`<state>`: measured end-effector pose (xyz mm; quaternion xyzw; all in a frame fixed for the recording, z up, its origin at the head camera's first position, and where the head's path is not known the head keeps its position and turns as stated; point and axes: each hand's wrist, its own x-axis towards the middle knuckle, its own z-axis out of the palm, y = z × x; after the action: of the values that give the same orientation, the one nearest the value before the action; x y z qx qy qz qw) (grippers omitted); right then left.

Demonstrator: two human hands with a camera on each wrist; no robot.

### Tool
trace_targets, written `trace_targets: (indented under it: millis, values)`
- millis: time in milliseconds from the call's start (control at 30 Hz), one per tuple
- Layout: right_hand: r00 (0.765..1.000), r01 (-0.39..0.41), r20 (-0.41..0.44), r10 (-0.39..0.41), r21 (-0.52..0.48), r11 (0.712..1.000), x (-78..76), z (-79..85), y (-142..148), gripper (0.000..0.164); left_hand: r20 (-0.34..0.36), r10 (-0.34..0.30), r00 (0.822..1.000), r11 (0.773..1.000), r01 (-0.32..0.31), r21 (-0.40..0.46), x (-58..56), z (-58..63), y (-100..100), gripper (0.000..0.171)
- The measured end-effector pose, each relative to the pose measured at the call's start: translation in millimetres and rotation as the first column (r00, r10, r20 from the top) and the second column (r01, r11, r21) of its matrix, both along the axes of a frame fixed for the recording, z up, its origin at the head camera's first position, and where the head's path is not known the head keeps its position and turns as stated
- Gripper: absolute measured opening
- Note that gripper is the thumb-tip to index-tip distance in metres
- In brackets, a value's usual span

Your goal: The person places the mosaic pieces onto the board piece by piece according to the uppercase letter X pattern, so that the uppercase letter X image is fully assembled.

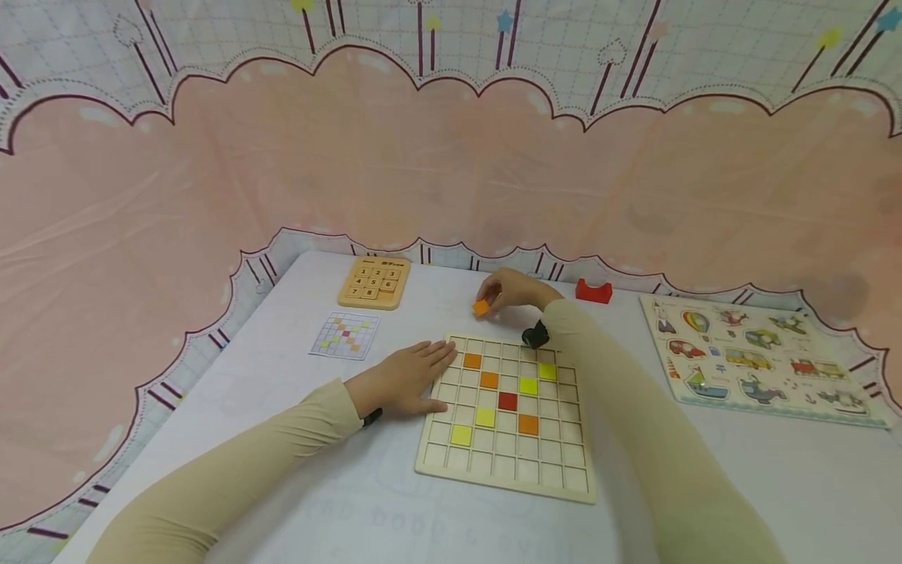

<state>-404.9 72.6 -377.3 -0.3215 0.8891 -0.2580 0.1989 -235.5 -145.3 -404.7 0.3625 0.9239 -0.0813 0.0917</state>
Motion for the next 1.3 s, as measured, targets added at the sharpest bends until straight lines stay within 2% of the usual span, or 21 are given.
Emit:
trace_targets:
  millis: [300, 433, 567, 767, 1067, 1300]
  values:
    - [1.000, -0.008, -0.008, 0.008, -0.035, 0.999, 13.5, 2.4, 22.1, 0.020, 0.015, -0.001, 1.000, 1.000, 0.001, 0.014, 1.7, -0.1, 2.8, 0.086]
    - [1.000, -0.026, -0.020, 0.025, -0.083, 0.996, 25.1, 4.7, 32.4, 0.020, 0.004, -0.003, 1.000, 1.000, 0.003, 0.005, 1.3, -0.7, 2.8, 0.086]
    - [0.999, -0.033, -0.030, 0.030, -0.121, 0.992, 42.1, 10.4, 42.5, 0.019, -0.015, -0.016, 1.000, 1.000, 0.016, 0.001, 1.8, 0.5, 2.9, 0.086]
    - [1.000, -0.003, -0.021, 0.001, -0.095, 0.996, 69.0, 15.2, 56.6, 0.020, -0.011, -0.019, 1.000, 1.000, 0.019, 0.004, 1.3, 1.5, 3.0, 0.086]
    - [0.999, -0.023, -0.026, 0.020, -0.107, 0.994, 108.5, 16.6, 81.6, 0.021, -0.010, -0.024, 1.000, 1.000, 0.024, 0.013, -2.4, -1.2, 1.0, 0.086]
    - [0.999, -0.033, 0.007, 0.035, -0.142, 0.989, 135.6, 13.3, 99.4, 0.023, -0.031, -0.037, 0.999, 0.999, 0.038, 0.015, -3.7, -1.5, -0.4, 0.085]
